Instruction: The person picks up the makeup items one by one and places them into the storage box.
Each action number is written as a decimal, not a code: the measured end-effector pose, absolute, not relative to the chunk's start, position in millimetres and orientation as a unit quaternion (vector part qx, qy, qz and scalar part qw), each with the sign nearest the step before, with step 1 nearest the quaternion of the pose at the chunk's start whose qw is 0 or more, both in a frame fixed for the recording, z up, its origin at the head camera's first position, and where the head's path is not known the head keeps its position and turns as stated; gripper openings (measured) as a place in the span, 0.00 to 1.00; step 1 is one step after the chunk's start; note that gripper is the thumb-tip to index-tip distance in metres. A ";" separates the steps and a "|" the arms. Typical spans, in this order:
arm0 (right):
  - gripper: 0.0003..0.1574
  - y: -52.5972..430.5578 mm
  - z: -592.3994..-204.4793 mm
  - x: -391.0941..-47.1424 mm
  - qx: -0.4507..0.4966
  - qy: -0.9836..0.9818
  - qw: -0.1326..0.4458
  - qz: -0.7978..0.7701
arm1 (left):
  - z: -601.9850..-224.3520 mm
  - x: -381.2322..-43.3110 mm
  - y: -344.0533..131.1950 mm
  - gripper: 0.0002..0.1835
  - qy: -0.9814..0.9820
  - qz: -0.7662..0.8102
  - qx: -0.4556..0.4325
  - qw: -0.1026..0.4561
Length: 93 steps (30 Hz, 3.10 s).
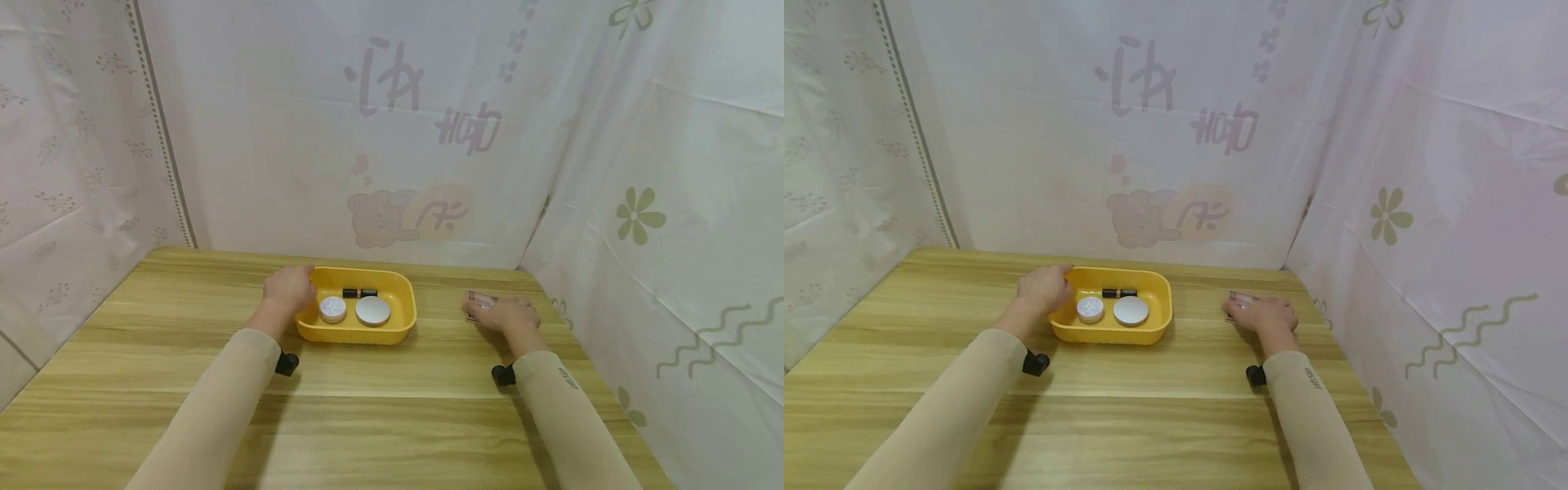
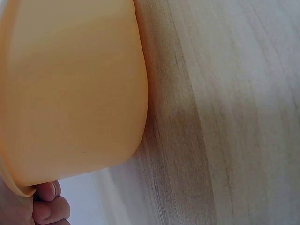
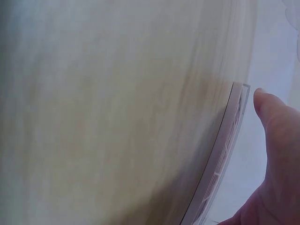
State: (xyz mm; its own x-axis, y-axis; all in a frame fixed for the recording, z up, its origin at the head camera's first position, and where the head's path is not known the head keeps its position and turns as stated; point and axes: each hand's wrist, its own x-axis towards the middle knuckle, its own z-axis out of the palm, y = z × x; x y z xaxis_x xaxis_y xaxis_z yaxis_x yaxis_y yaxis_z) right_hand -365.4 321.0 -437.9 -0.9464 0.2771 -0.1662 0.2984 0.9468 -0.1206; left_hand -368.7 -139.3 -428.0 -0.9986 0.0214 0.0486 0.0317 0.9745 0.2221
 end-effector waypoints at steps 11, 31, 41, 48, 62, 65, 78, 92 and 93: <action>0.87 316.0 -435.0 -364.2 0.139 0.984 0.083 -0.076 | -427.6 -369.0 -139.0 0.29 -0.993 -0.113 -0.014 0.026; 0.74 323.4 -441.7 -374.5 0.114 0.984 0.096 -0.097 | -426.6 -365.8 -138.7 0.30 -0.993 -0.117 -0.012 0.014; 0.69 322.0 -438.7 -372.2 0.107 0.982 0.094 -0.125 | -428.0 -366.6 -139.2 0.30 -0.993 -0.116 -0.009 0.015; 0.65 326.6 -441.1 -376.3 0.072 0.989 0.082 -0.097 | -429.1 -367.0 -139.4 0.30 -0.993 -0.117 -0.012 0.017; 0.58 302.7 -423.9 -380.1 -0.032 0.996 -0.010 -0.089 | -431.0 -368.4 -140.2 0.29 -0.993 -0.115 -0.009 0.025; 0.62 291.0 -417.8 -382.0 -0.037 0.993 -0.029 -0.104 | -431.4 -369.0 -140.3 0.29 -0.993 -0.115 -0.010 0.025; 0.71 228.5 -393.5 -383.6 -0.085 0.983 -0.073 -0.144 | -427.9 -367.6 -139.3 0.29 -0.992 -0.117 -0.015 0.033; 0.72 172.7 -388.4 -370.8 -0.180 0.975 -0.034 -0.128 | -426.9 -367.1 -139.1 0.29 -0.993 -0.119 -0.014 0.024; 0.72 170.2 -389.2 -370.5 -0.189 0.972 -0.033 -0.132 | -426.9 -367.0 -139.1 0.29 -0.992 -0.119 -0.013 0.023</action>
State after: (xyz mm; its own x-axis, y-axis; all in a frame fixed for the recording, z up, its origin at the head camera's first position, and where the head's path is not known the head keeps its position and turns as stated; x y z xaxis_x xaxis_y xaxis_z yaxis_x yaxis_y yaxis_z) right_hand -370.5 170.2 -389.2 -0.9260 -0.3598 0.1139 -0.3772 0.8934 -0.2442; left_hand -367.0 -139.1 -426.9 -0.9986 0.0208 0.0489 0.0318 0.9712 0.2363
